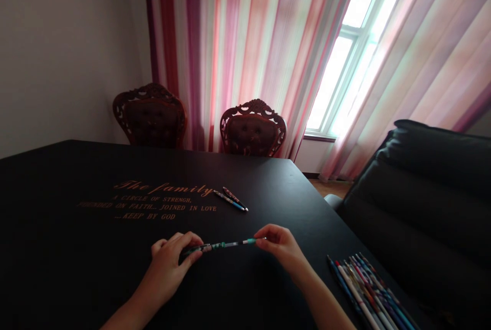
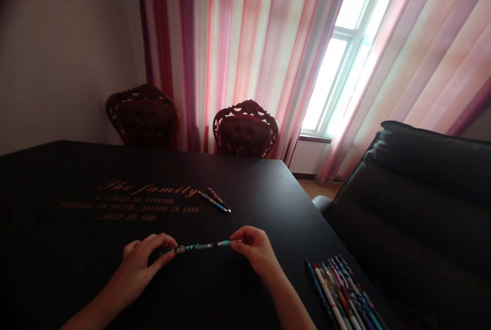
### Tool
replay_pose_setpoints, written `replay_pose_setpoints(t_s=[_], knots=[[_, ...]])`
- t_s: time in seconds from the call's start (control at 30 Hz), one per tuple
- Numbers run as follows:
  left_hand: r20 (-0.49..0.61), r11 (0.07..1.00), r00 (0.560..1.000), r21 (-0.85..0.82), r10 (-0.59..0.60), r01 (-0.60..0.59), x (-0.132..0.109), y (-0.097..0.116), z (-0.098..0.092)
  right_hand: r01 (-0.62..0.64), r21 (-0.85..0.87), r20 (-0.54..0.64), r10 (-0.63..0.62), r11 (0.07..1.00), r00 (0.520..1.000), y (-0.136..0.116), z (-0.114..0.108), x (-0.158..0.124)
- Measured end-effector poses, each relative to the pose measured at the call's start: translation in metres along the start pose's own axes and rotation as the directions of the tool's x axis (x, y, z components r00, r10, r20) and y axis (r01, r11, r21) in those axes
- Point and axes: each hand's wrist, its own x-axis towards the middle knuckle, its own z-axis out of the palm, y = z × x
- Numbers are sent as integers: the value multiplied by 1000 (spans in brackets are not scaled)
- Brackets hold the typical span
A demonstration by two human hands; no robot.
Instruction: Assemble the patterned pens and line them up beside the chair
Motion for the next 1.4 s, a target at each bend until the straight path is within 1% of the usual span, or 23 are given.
replay_pose_setpoints(t_s=[0.13,0.27,0.47,0.57,0.7,0.77,0.9,1.1,1.23,1.33,1.4], knots=[[61,998,998,-62,-1,4,-3,12,-2,11,28,38,-12,1000,999,-6,11,-5],[100,991,995,-128,-29,42,-5,22,-4,33,70,37,-35,997,999,-8,23,-8],[116,972,990,-214,-75,99,-6,25,-4,15,4,32,-16,1000,999,-9,29,-11],[104,968,992,-233,-69,91,-7,23,-2,14,-102,12,-13,995,1000,-8,32,-12],[60,970,996,-232,-59,71,-7,20,0,-7,-263,-4,7,965,1000,-4,35,-13],[39,968,997,-241,-63,70,-6,18,1,42,-262,13,-41,964,999,-4,33,-13],[21,956,998,-284,-63,66,-4,15,1,161,-162,49,-155,974,987,-7,28,-13],[14,959,998,-276,-56,58,-4,15,2,143,-270,72,-128,952,989,-7,26,-13],[19,957,999,-286,-40,44,-4,14,2,208,-277,88,-191,938,978,-12,26,-15],[14,964,999,-265,-33,36,-5,14,2,228,-353,55,-223,907,973,-13,28,-15],[-11,974,1000,-228,-12,9,-6,15,2,195,-393,23,-202,899,979,-10,31,-15]])
